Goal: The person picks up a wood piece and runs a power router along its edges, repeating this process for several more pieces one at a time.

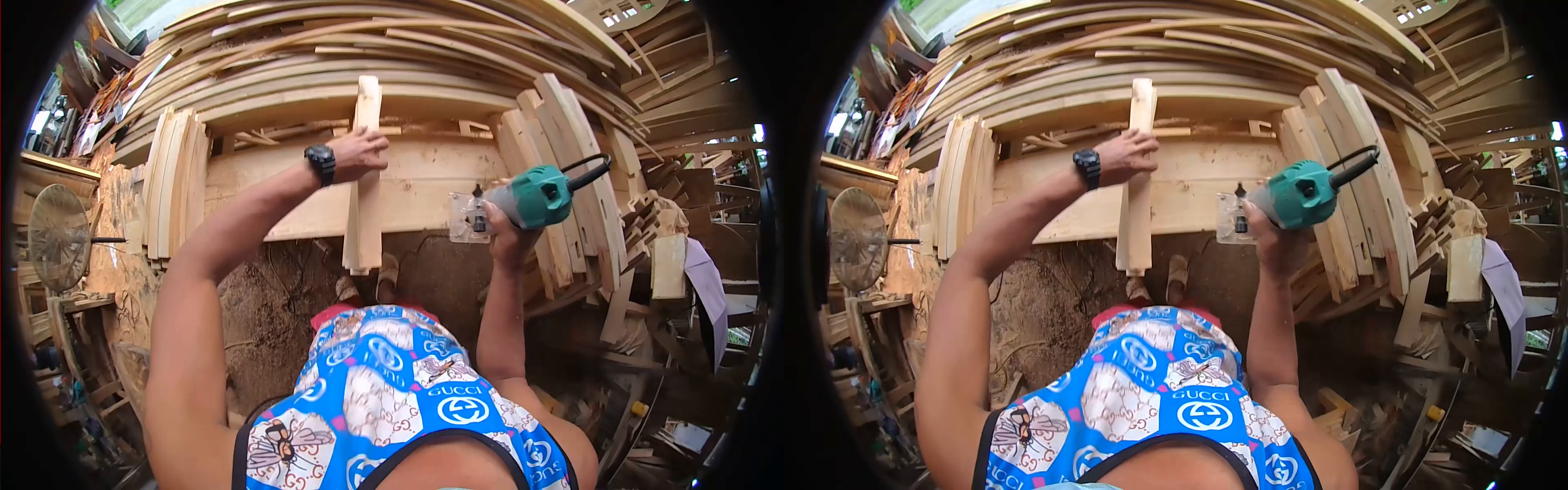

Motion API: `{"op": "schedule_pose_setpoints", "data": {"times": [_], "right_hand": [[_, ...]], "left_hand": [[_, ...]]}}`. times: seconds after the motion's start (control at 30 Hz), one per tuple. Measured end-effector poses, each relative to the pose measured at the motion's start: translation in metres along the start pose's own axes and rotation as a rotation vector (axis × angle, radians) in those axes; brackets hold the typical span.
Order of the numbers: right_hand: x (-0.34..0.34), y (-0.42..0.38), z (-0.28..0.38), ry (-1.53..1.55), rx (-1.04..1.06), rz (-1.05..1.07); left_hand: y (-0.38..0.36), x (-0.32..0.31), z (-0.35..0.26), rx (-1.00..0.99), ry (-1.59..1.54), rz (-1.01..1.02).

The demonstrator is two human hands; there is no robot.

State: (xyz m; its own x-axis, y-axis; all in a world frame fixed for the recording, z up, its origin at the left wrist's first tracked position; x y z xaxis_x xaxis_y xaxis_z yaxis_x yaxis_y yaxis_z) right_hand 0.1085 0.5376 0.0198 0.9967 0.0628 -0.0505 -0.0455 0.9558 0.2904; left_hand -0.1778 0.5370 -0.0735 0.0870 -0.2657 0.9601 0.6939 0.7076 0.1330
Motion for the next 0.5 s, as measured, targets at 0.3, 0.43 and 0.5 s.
{"op": "schedule_pose_setpoints", "data": {"times": [0.3,0.43,0.5], "right_hand": [[-0.07,-0.105,-0.025,0.203,-0.047,0.189],[-0.089,-0.128,-0.02,0.16,-0.042,0.27],[-0.096,-0.136,-0.016,0.154,-0.045,0.278]], "left_hand": [[-0.017,-0.01,0.026,0.405,-0.309,-0.131],[-0.026,-0.033,0.027,0.608,-0.239,-0.147],[-0.031,-0.04,0.024,0.658,-0.158,-0.154]]}}
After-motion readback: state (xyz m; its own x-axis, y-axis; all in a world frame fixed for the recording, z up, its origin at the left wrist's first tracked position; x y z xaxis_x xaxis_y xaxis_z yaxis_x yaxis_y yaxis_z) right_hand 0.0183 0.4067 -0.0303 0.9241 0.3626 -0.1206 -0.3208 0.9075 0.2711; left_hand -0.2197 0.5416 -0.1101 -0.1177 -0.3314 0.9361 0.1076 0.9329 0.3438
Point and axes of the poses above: each hand's wrist, its own y-axis towards the middle knuckle, its own x-axis out of the back of the hand, z = x × y, the point moved 9 cm from there along y, towards the middle knuckle, and after that the axes turned 11 degrees about y, right-handed, at the moved point
